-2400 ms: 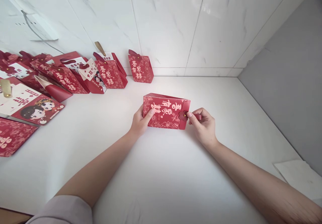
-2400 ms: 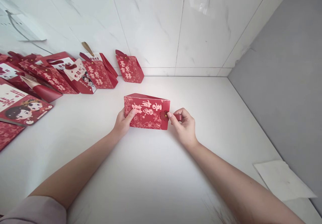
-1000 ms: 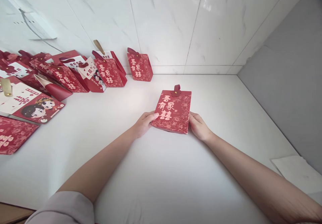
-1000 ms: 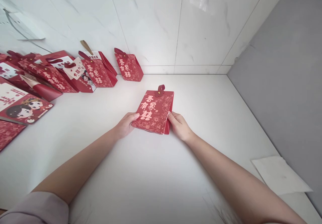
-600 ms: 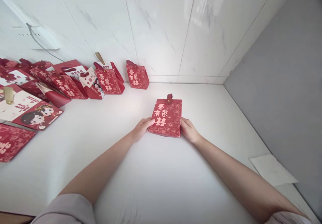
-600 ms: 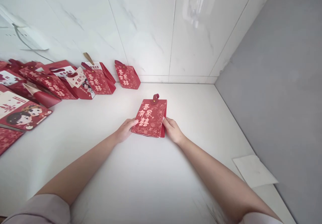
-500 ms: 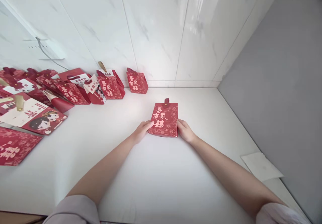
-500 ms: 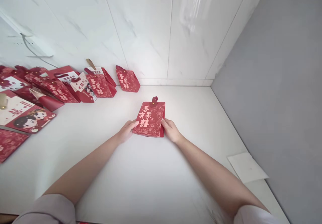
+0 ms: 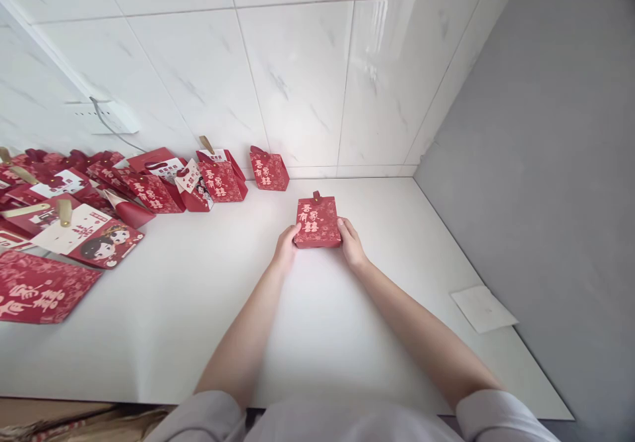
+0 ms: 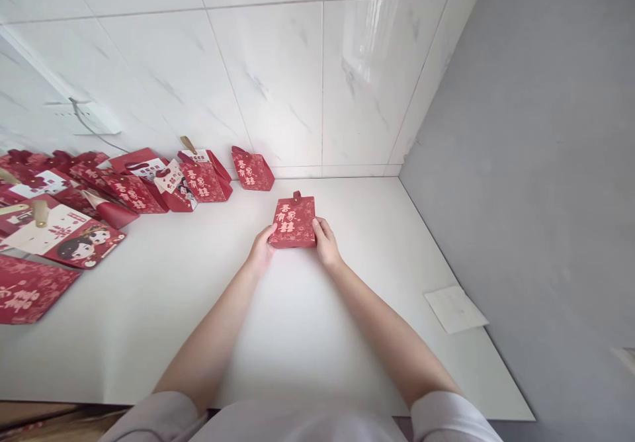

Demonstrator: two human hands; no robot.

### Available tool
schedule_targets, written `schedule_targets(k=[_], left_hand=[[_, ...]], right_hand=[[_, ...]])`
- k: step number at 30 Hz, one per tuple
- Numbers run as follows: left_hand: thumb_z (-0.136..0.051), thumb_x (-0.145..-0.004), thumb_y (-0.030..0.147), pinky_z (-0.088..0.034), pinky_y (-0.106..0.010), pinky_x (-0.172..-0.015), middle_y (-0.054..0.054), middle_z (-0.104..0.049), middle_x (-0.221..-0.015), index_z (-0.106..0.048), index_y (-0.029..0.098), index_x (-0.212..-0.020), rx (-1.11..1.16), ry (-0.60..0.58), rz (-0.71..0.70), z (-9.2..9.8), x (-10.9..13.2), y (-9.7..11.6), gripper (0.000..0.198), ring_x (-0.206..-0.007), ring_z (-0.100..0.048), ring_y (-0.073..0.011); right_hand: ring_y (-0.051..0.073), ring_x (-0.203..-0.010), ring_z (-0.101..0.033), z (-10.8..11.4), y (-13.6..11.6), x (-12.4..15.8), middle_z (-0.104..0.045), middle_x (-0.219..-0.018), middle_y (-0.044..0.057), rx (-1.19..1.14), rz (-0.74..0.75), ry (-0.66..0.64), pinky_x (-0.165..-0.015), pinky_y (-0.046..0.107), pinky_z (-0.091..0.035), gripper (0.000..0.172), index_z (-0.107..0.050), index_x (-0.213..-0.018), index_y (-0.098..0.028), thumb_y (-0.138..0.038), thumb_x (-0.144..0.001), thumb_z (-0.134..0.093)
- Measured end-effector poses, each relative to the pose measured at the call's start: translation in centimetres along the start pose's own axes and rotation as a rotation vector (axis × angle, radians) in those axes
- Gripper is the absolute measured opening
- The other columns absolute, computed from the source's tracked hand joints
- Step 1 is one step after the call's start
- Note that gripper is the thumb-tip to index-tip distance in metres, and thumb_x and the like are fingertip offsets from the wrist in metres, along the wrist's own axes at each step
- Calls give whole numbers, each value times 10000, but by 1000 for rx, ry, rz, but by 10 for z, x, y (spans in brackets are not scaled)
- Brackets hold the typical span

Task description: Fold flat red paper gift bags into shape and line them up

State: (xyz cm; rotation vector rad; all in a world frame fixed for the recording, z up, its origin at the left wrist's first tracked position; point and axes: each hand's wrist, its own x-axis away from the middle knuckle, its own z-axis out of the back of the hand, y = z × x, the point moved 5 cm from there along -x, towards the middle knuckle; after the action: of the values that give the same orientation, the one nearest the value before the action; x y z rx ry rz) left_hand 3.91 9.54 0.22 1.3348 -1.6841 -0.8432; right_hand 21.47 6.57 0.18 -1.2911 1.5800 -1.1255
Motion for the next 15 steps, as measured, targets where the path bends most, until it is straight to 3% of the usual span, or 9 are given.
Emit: schedule_targets(k=[2,5,7,10,15], left_hand=[[-750,-738,470,-499,-311,-881,-61,-720,-1023,-657,161,-946,78,95,-65,-4,-7,-4,384,-1000,-666,-203],[-732,-754,476,-490,-280,-873,-27,-706,-1020,-622,188,-942,117,132,-123,-8,-14,-9,361,-1018,-656,-177],[-760,-745,449,-491,-279,-863,-14,-706,-1000,-613,196,-940,126,116,-127,-8,-17,-9,352,-1004,-662,-176],[-774,-759,404,-496,-288,-883,-5,-713,-1094,-636,232,-1082,144,55,-119,-10,-19,-3,392,-1038,-663,-176],[-761,-786,421,-498,-341,-954,-70,-709,-1221,-684,188,-1168,225,-48,4,-12,-24,3,455,-1103,-670,-224]], right_hand=[[230,-1154,-614,-11,2,-3,-678,-1276,72,-13,3,16,-975,359,-489,520,-637,-1169,-218,-650,-910,-506],[230,-1195,-602,-19,6,-3,-627,-1381,78,-37,18,39,-952,362,-509,601,-586,-1310,-228,-667,-946,-396],[236,-1243,-585,-17,9,-1,-591,-1441,73,-73,7,26,-966,366,-510,612,-564,-1363,-239,-658,-938,-430],[244,-1290,-571,-11,11,-2,-552,-1502,43,-167,-63,-27,-1013,376,-493,587,-557,-1394,-278,-571,-888,-601],[243,-1317,-570,-12,7,-12,-588,-1479,10,-334,-130,-145,-1074,390,-455,517,-621,-1349,-316,-455,-856,-688]])
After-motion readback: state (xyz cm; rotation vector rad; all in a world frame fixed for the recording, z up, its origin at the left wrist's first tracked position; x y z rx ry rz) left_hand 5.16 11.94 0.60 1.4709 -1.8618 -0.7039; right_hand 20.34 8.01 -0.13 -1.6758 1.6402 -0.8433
